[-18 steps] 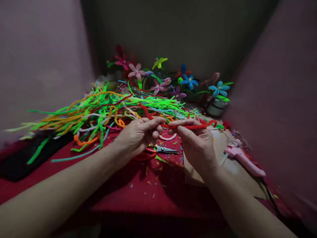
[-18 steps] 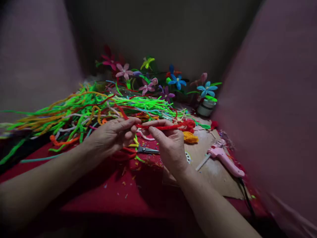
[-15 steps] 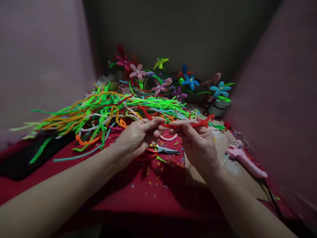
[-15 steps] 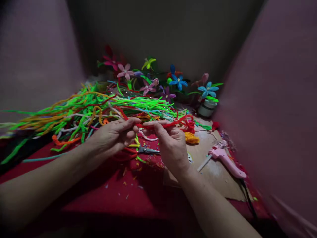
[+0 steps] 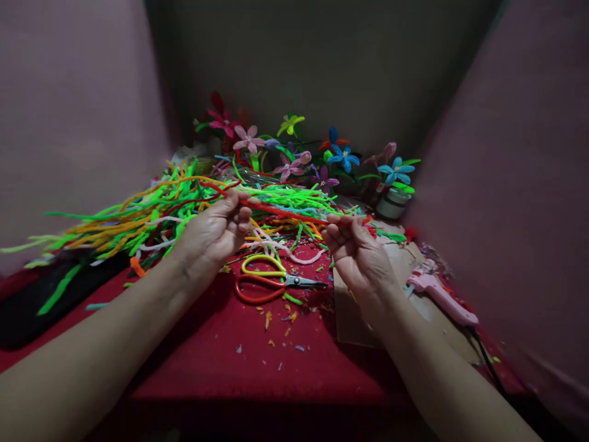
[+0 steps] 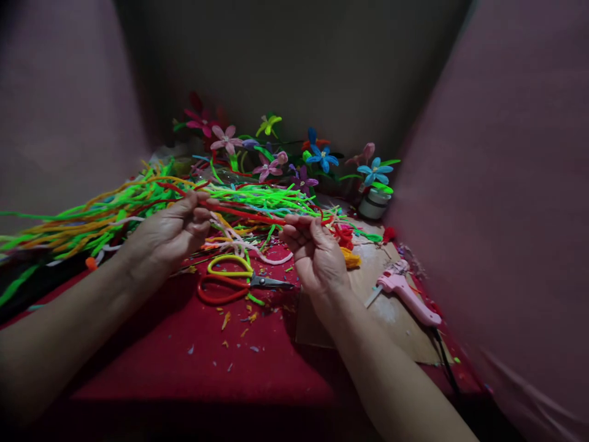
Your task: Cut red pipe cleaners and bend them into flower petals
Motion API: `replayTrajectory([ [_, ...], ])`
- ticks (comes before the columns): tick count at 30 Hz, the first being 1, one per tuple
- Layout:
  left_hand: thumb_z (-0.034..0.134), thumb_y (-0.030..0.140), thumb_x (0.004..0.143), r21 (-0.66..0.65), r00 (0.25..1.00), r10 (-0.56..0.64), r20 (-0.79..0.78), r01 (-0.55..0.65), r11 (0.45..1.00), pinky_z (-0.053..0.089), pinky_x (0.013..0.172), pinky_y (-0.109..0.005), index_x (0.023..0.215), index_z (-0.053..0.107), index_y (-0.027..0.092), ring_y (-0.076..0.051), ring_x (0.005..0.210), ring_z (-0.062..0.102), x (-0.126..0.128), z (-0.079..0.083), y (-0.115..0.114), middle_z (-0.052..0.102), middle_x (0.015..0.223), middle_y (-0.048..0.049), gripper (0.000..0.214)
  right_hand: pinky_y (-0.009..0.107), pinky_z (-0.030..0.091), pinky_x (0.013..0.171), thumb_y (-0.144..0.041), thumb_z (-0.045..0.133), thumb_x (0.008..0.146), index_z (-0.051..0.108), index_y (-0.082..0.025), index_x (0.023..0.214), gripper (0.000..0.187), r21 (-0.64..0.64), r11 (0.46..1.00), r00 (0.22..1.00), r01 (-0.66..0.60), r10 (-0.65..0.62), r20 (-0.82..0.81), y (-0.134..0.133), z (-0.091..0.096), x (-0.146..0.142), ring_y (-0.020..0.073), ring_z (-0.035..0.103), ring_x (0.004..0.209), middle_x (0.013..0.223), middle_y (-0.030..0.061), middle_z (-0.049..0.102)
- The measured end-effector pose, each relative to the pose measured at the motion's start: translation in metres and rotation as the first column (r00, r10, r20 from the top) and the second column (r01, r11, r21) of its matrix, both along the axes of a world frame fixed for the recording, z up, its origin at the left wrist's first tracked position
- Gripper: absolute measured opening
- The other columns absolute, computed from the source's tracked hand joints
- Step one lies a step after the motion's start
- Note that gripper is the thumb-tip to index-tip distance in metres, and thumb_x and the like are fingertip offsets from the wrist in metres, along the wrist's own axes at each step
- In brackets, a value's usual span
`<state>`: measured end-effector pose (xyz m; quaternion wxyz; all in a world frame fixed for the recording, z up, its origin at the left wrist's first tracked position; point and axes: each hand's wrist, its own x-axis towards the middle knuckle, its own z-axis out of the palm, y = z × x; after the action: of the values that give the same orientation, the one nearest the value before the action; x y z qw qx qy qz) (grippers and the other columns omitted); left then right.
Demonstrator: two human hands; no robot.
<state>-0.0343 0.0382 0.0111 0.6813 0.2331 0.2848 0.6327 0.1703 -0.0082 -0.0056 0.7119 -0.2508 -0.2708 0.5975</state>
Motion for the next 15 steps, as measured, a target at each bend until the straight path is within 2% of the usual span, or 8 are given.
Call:
replayTrajectory([
  [5,0.046,0.017,0.09,0.028,0.999,0.051,-0.008,-0.051,0.998,0.039,0.035,-0.009,0.074,0.062,0.009,-0.003,0.045,0.056,-0.0073,-0.0018,0.0083,0.064,0.063,-0.0019,0.024,0.031,0.054,0.078,-0.023,0.043,0.092,0.067,-0.016,0.069,0.034,0.004,1.0,0.999,-0.011,0.011,0.03,0.0024,-0.0048,0.0021,0.0119,0.067,0.066,0.073,0.0038,0.072],
  [9,0.045,0.018,0.09,-0.026,0.997,0.073,0.012,-0.073,0.997,0.046,0.041,-0.009,0.072,0.061,0.011,-0.006,0.052,0.061,-0.0044,0.0006,0.0063,0.064,0.061,-0.0011,0.025,0.036,0.052,0.085,-0.027,0.045,0.092,0.069,-0.018,0.074,0.031,0.036,0.999,0.999,-0.018,0.016,0.043,0.0022,-0.0057,0.0028,0.0147,0.069,0.075,0.08,0.0032,0.073],
  [12,0.04,0.018,0.092,-0.069,0.994,0.11,0.02,-0.109,0.992,0.049,0.044,-0.01,0.073,0.06,0.012,-0.006,0.052,0.062,-0.0054,0.0039,0.0066,0.065,0.063,-0.0021,0.029,0.036,0.051,0.089,-0.026,0.044,0.092,0.068,-0.017,0.072,0.033,0.02,1.0,0.999,-0.004,0.003,0.032,0.0036,-0.0052,0.0039,0.0151,0.069,0.081,0.08,0.0034,0.073],
  [15,0.039,0.016,0.092,-0.06,0.986,0.165,0.01,-0.164,0.985,0.05,0.045,-0.009,0.072,0.059,0.013,-0.005,0.052,0.061,-0.0099,0.0074,0.0077,0.066,0.065,-0.0029,0.029,0.035,0.052,0.087,-0.023,0.043,0.092,0.066,-0.016,0.066,0.036,-0.018,0.999,0.999,0.044,-0.043,0.02,0.0062,-0.005,0.0058,0.0146,0.069,0.076,0.074,0.004,0.073],
])
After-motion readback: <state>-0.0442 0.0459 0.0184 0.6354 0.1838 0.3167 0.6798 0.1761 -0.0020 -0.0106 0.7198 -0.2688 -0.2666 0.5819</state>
